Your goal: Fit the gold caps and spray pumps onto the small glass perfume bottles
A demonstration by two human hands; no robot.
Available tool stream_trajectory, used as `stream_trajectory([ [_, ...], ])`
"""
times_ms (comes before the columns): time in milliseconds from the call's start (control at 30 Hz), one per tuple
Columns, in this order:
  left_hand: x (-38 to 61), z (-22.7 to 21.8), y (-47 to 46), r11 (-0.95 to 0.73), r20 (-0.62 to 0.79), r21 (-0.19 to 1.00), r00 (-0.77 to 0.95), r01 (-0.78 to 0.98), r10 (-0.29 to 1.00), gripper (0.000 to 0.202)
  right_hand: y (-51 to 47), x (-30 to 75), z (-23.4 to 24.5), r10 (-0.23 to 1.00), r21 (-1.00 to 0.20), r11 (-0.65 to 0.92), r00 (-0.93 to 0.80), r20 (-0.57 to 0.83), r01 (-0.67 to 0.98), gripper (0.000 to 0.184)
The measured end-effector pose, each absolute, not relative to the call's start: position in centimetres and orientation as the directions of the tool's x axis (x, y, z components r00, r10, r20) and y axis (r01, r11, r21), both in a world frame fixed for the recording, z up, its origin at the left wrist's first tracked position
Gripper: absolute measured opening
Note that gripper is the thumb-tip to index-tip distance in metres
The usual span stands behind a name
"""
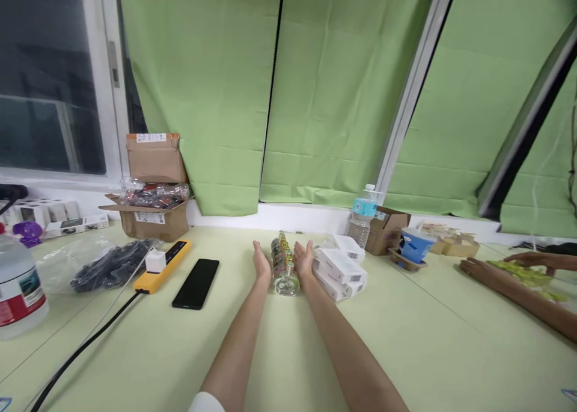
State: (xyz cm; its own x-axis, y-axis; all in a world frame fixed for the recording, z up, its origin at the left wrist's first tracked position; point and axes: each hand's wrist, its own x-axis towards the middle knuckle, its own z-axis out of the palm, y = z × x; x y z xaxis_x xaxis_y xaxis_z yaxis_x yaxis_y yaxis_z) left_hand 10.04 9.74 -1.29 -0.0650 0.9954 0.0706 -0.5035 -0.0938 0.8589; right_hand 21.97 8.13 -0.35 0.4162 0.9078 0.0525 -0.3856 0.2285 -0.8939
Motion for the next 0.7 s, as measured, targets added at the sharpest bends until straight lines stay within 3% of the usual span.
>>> stream_trajectory([
  [267, 11.3, -1.2, 13.6, -0.145, 0.099, 0.864, -0.119, -0.482, 0.988, 0.076, 13.0, 23.6, -0.7, 0.925, -0.906, 0.218, 0.374, 0.073, -0.363, 0.071],
  [500, 12.0, -1.6, 14.4, -0.122, 0.198, 0.866, 0.108, -0.485, 0.974, 0.073, 14.8, 23.3, -1.2, 0.943, -0.903, 0.211, 0.32, 0.089, -0.374, 0.06],
  [700, 11.8, -1.3, 13.9, -0.037, 0.144, 0.83, 0.149, -0.557, 0.978, 0.073, 15.2, 22.7, -1.3, 0.951, -0.893, 0.209, 0.295, 0.091, -0.398, 0.055],
])
